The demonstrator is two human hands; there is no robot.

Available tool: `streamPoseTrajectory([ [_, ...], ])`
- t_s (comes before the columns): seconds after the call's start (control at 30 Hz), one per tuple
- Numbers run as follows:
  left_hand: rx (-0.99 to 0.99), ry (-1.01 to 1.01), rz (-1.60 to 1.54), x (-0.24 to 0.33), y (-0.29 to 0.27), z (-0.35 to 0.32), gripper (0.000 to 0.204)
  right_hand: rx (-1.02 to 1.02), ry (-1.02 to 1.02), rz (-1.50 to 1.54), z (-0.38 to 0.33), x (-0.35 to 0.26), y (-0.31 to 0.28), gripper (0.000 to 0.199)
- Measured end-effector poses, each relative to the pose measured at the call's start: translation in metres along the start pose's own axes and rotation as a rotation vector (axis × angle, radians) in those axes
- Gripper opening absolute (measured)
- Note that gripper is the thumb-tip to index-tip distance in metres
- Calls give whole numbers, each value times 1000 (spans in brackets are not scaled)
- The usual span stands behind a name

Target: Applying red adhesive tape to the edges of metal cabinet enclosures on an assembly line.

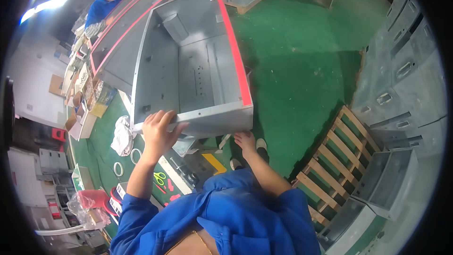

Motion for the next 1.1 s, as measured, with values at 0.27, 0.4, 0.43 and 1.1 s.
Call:
streamPoseTrajectory([
  [0.27, 14, 14, 27, 4, 0, 4, 38, 158, -191, -52, 33, -53, -48, 22],
  [0.4, 4, -16, 53, 4, 1, 3, 41, 173, -463, -178, 25, -109, -38, 24],
  [0.43, -1, -20, 60, 4, 2, 3, 41, 140, -528, -185, 25, -122, -33, 23],
  [1.1, -500, 1, -87, -48, 7, -7, 69, 115, 615, 359, 16, 78, 33, 49],
])
Point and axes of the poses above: each hand's wrist, its own z-axis towards the middle knuckle, its own y-axis out of the palm, x = y × z, the point moved 9 cm from there along z, towards the middle knuckle, and after that the axes turned 15 degrees about x, right-handed, at the moved point
